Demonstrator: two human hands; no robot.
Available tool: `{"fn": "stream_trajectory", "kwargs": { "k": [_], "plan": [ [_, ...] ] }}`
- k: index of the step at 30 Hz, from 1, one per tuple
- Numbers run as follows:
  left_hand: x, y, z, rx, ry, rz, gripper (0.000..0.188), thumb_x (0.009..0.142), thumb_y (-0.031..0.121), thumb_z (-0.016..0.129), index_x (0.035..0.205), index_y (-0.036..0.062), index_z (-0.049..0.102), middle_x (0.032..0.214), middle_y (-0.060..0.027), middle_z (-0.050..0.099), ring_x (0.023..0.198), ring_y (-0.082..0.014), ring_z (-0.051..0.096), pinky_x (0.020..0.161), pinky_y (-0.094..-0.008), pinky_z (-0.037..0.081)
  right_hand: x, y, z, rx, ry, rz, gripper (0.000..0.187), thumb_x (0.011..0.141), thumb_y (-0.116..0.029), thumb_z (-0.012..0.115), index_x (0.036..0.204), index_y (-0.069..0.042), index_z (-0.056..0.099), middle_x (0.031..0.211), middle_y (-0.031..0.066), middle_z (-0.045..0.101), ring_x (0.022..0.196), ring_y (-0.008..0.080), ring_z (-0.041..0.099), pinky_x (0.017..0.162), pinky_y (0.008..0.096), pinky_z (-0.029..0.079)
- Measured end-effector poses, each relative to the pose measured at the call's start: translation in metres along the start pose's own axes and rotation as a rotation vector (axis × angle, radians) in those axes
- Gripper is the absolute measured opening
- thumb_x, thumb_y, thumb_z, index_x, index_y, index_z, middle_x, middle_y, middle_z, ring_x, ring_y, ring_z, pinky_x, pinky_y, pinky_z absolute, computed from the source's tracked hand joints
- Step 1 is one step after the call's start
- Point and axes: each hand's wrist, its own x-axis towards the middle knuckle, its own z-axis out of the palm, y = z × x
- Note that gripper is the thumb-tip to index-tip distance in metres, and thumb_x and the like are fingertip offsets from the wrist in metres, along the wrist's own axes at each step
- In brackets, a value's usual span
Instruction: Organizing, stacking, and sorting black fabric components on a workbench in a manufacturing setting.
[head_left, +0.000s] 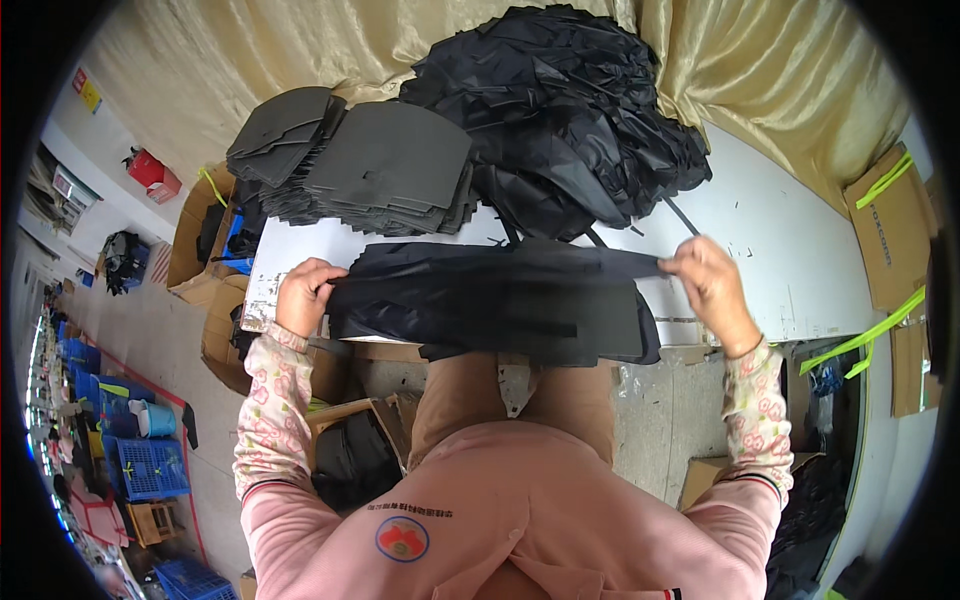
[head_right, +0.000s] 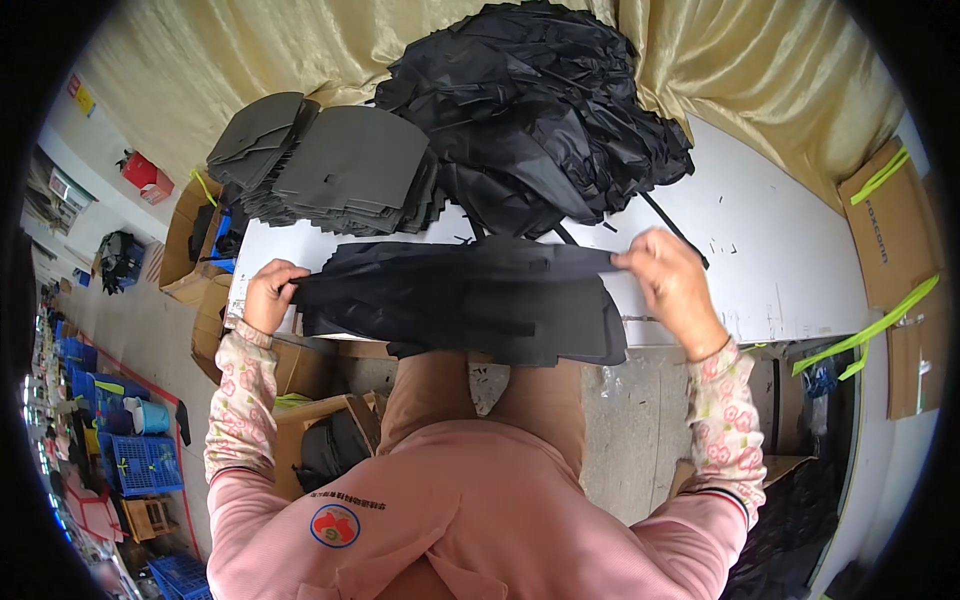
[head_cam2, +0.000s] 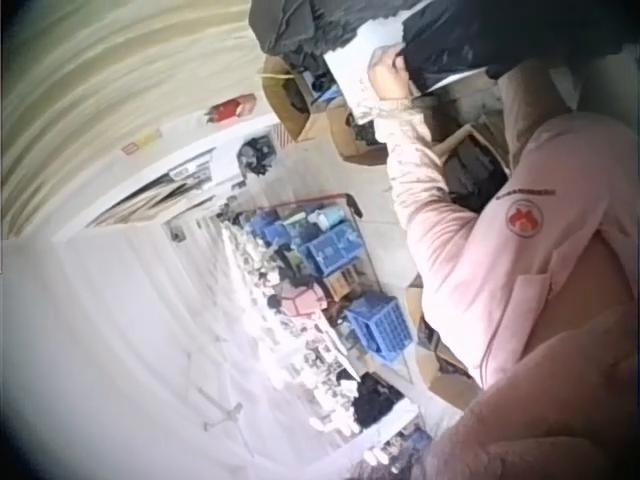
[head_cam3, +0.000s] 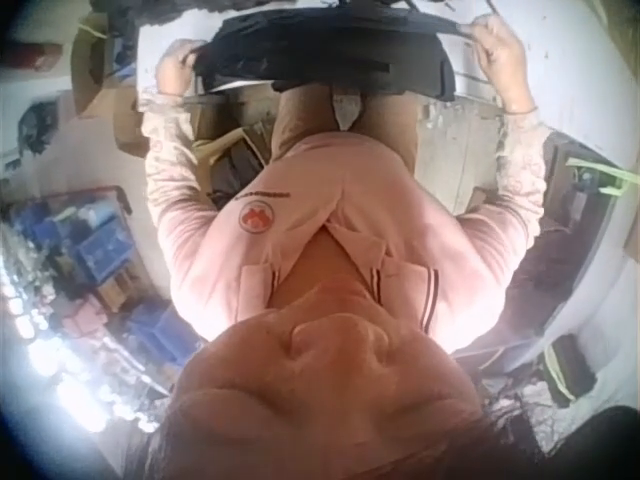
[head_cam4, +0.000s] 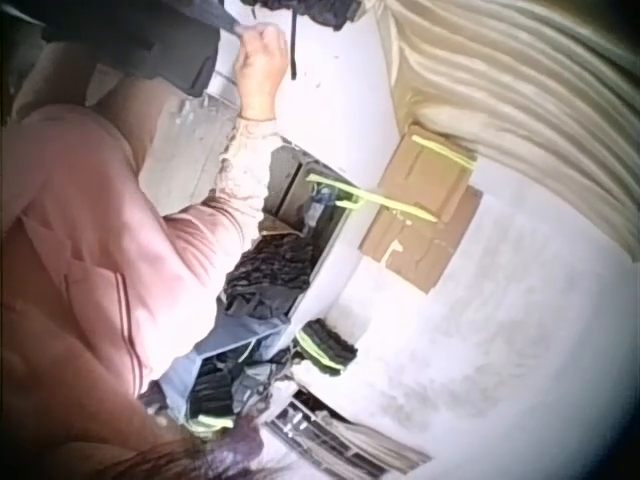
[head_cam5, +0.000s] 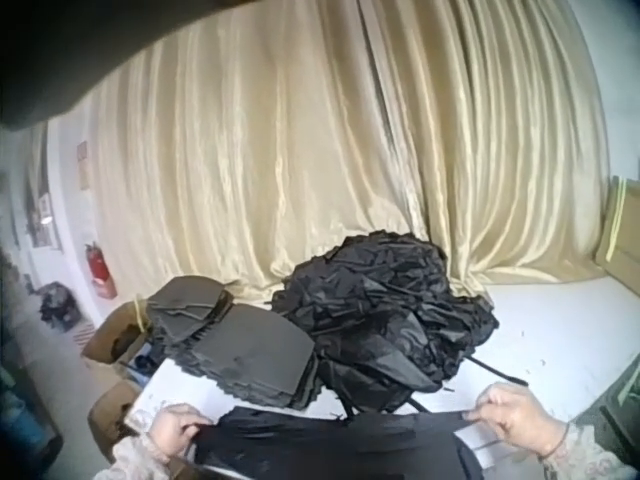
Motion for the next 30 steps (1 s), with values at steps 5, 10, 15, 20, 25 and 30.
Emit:
{"fn": "stream_trajectory", "kwargs": {
  "k": [5,10,15,20,25,30],
  "plan": [
    [-0.025,-0.030,0.050,0.096,0.006,0.014,0.036,0.065,-0.012,0.062,0.094,0.0080,0.071,0.087,-0.0093,0.059,0.082,-0.0275,0.061,0.074,-0.0337,0.050,-0.063,-0.013,0.038,-0.071,-0.221,0.046,0.016,0.069,-0.001,0.064,0.083,-0.008,0.069,0.079,0.0049,0.056,0.079,0.0241,0.055,0.075,0.0349,0.045],
    [-0.032,-0.051,0.075,0.164,-0.087,0.003,0.036,0.064,-0.010,0.065,0.094,0.0104,0.071,0.092,-0.0092,0.060,0.086,-0.0302,0.060,0.077,-0.0373,0.051,-0.072,-0.025,0.048,0.097,-0.436,0.130,0.021,0.071,-0.015,0.072,0.091,-0.007,0.070,0.089,0.0069,0.060,0.094,0.0252,0.054,0.088,0.0380,0.043],
    [-0.026,-0.052,0.072,0.140,-0.209,0.023,0.043,0.064,-0.009,0.066,0.102,0.0107,0.068,0.097,-0.0102,0.059,0.089,-0.0325,0.060,0.078,-0.0371,0.050,-0.035,-0.057,0.066,0.206,-0.398,0.030,0.054,0.078,-0.032,0.070,0.123,-0.005,0.058,0.130,0.0120,0.054,0.127,0.0308,0.044,0.107,0.0415,0.035],
    [-0.022,-0.066,0.053,0.043,-0.324,-0.025,0.043,0.065,-0.012,0.064,0.102,0.0086,0.067,0.099,-0.0119,0.061,0.090,-0.0345,0.060,0.077,-0.0384,0.050,-0.044,-0.054,0.099,0.144,-0.629,-0.131,0.063,0.082,-0.045,0.063,0.130,-0.005,0.053,0.138,0.0104,0.049,0.133,0.0278,0.039,0.111,0.0440,0.029],
    [-0.022,-0.090,0.021,0.130,-0.217,-0.059,0.026,0.073,-0.007,0.060,0.092,0.0072,0.070,0.085,-0.0126,0.064,0.081,-0.0335,0.062,0.073,-0.0386,0.050,-0.042,-0.054,0.100,0.175,-0.649,-0.080,0.058,0.082,-0.043,0.063,0.126,-0.006,0.056,0.133,0.0101,0.054,0.130,0.0279,0.043,0.110,0.0444,0.030],
    [0.000,-0.036,-0.006,0.286,0.039,0.056,0.024,0.074,-0.004,0.059,0.091,0.0077,0.070,0.089,-0.0099,0.066,0.085,-0.0310,0.061,0.078,-0.0380,0.049,-0.011,-0.054,0.093,0.183,-0.731,-0.071,0.053,0.081,-0.036,0.067,0.123,-0.004,0.058,0.131,0.0122,0.055,0.128,0.0300,0.045,0.108,0.0455,0.032]
  ]
}}
